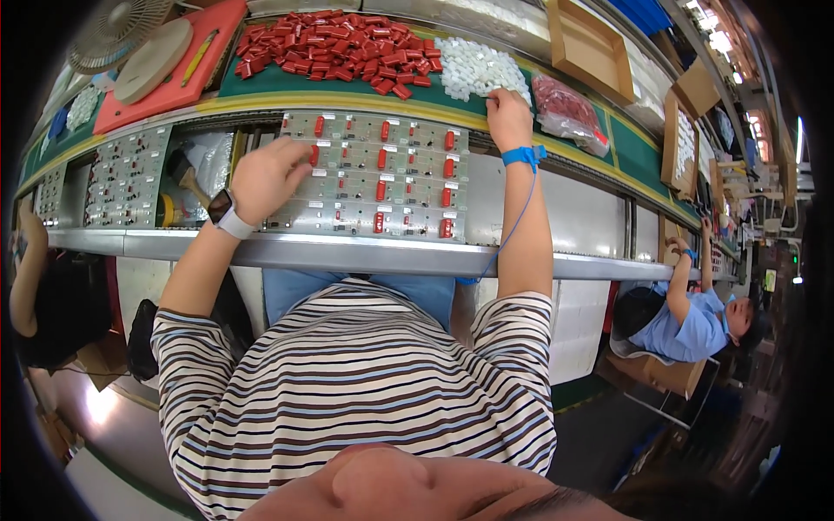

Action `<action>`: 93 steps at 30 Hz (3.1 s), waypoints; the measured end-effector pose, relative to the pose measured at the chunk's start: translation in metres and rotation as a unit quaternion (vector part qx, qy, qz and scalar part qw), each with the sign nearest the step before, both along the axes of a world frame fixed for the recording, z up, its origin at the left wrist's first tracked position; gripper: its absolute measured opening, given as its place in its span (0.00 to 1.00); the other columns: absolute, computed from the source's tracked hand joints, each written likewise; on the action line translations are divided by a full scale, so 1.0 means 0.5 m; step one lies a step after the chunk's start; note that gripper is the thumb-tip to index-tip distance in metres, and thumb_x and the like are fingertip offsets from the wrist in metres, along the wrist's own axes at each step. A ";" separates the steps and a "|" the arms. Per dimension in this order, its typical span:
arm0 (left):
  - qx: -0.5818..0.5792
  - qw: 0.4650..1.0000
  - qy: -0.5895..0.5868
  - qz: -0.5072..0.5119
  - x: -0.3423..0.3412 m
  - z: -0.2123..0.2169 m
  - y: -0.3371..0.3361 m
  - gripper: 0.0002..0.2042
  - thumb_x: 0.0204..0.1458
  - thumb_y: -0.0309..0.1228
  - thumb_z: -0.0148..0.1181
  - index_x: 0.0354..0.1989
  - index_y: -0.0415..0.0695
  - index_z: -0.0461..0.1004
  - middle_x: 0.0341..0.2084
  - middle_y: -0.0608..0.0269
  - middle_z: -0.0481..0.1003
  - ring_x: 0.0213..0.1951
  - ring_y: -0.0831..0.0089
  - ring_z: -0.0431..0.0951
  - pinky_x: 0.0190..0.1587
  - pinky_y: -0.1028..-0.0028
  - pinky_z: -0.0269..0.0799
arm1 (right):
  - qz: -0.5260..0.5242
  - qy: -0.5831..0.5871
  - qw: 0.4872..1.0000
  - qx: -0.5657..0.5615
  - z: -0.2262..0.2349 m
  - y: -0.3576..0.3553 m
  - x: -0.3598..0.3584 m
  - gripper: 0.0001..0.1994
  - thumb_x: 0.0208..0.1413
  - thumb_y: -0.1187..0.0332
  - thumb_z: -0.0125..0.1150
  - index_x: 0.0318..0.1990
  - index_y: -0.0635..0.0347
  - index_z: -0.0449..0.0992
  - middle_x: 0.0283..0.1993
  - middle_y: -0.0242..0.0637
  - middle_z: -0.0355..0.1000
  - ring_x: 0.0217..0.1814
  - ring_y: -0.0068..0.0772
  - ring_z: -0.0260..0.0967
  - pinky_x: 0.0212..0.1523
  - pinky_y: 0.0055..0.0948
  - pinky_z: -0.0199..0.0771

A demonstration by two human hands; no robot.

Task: The person manually places and inserts electronic components onto a printed circuit board (PCB) on an assembly line.

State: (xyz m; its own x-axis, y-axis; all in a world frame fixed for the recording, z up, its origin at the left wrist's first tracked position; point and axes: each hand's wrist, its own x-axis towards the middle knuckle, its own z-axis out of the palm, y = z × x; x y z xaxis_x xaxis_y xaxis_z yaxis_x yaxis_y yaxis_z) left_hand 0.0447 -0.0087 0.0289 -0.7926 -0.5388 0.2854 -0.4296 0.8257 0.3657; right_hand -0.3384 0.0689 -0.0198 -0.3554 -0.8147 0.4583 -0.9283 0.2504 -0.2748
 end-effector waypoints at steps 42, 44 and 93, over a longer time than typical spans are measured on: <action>0.107 0.990 -0.087 -0.038 0.024 0.018 0.009 0.12 0.38 0.28 0.59 0.35 0.43 0.72 0.25 0.55 0.74 0.31 0.56 0.74 0.35 0.63 0.70 | 0.373 -0.135 0.914 0.085 0.060 0.021 0.422 0.05 0.46 0.68 0.57 0.28 0.60 0.74 0.27 0.40 0.70 0.34 0.44 0.68 0.37 0.40 0.68; 0.102 0.988 -0.106 -0.036 0.020 0.017 0.009 0.12 0.38 0.28 0.59 0.34 0.43 0.73 0.26 0.55 0.74 0.32 0.56 0.74 0.35 0.63 0.70 | 0.376 -0.126 0.914 0.082 0.056 0.020 0.419 0.05 0.46 0.69 0.57 0.28 0.59 0.74 0.27 0.40 0.70 0.34 0.44 0.68 0.37 0.40 0.69; 0.432 0.649 0.574 0.249 0.608 -0.054 -0.134 0.17 0.57 0.31 0.50 0.53 0.39 0.65 0.44 0.64 0.71 0.39 0.80 0.70 0.43 0.81 0.66 | 0.441 -0.013 0.893 0.092 0.050 0.034 0.454 0.05 0.44 0.67 0.59 0.25 0.57 0.75 0.27 0.35 0.68 0.33 0.39 0.67 0.36 0.36 0.67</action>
